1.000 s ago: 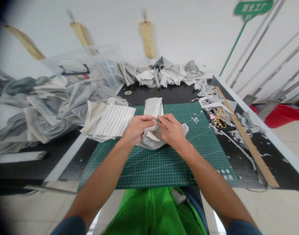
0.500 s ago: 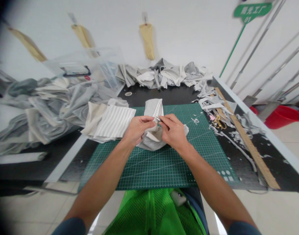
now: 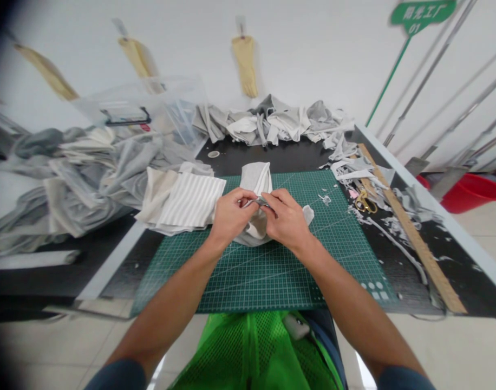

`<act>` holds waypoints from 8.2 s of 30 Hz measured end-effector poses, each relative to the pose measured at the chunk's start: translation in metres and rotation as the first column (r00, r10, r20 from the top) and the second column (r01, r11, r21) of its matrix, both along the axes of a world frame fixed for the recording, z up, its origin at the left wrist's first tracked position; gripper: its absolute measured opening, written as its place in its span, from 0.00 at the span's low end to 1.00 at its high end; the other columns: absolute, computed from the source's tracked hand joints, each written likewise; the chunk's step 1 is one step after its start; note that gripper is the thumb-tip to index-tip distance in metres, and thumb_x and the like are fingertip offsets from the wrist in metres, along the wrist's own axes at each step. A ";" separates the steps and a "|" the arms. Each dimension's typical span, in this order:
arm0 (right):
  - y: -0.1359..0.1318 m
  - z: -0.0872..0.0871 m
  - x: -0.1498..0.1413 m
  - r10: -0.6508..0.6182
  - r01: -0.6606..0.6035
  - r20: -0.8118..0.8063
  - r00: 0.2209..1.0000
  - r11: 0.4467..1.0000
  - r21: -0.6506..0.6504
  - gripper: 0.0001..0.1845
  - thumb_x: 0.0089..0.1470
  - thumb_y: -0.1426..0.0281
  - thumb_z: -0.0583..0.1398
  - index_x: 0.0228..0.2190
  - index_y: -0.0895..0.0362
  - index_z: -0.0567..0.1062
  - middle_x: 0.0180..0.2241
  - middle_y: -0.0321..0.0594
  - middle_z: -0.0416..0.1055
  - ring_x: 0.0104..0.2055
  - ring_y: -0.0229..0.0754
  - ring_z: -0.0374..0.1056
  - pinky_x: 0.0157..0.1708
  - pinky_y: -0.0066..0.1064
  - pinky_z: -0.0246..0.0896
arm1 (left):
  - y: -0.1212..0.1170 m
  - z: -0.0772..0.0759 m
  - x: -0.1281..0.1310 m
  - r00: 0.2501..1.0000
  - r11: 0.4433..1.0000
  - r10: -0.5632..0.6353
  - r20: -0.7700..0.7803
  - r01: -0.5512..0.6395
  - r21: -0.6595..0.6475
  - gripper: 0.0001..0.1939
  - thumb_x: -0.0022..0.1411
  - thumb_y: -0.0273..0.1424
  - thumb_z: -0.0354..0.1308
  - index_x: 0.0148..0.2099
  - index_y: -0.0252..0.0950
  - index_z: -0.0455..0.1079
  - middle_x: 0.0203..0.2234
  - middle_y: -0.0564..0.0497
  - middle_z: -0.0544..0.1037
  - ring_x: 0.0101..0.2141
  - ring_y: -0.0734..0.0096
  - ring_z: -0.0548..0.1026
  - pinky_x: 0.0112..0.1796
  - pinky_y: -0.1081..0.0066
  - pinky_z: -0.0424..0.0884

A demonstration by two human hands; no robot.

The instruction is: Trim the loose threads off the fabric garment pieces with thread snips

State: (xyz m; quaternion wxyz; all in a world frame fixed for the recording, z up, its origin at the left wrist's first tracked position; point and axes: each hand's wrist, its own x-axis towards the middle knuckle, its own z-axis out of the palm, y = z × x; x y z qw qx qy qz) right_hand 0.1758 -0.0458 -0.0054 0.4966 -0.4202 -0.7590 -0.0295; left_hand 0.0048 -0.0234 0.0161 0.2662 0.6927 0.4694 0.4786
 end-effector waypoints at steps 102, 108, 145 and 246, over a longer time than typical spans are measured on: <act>-0.001 0.011 0.005 0.011 -0.434 -0.634 0.773 0.738 -0.517 0.19 0.56 0.52 0.67 0.32 0.56 0.77 0.22 0.33 0.68 0.24 0.35 0.61 0.25 0.29 0.55 | 0.011 -0.002 -0.006 0.853 0.853 -0.283 0.439 0.433 -0.292 0.06 0.50 0.31 0.70 0.31 0.34 0.82 0.26 0.51 0.81 0.28 0.74 0.74 0.33 0.72 0.69; -0.001 0.012 0.005 0.011 -0.496 -0.670 0.742 0.682 -0.538 0.19 0.56 0.52 0.67 0.33 0.55 0.74 0.22 0.32 0.66 0.23 0.35 0.60 0.23 0.29 0.54 | 0.009 0.004 -0.009 0.804 0.755 -0.291 0.519 0.526 -0.391 0.10 0.44 0.25 0.66 0.33 0.33 0.83 0.26 0.50 0.82 0.27 0.72 0.76 0.32 0.72 0.70; 0.003 0.005 0.008 0.109 -0.111 -0.022 0.994 0.987 -0.118 0.22 0.66 0.64 0.59 0.60 0.49 0.75 0.47 0.47 0.75 0.48 0.49 0.72 0.48 0.44 0.71 | 0.000 0.012 -0.009 0.952 0.909 -0.248 0.180 0.293 -0.297 0.07 0.51 0.28 0.66 0.34 0.33 0.83 0.25 0.52 0.79 0.26 0.75 0.69 0.28 0.73 0.61; 0.006 0.005 0.014 0.094 -0.092 0.012 0.995 0.988 -0.123 0.22 0.65 0.71 0.57 0.58 0.53 0.75 0.46 0.48 0.76 0.47 0.49 0.72 0.48 0.45 0.71 | 0.009 0.005 -0.010 0.896 0.895 -0.095 0.434 0.268 -0.357 0.12 0.46 0.35 0.74 0.33 0.33 0.82 0.27 0.51 0.81 0.28 0.74 0.73 0.32 0.73 0.68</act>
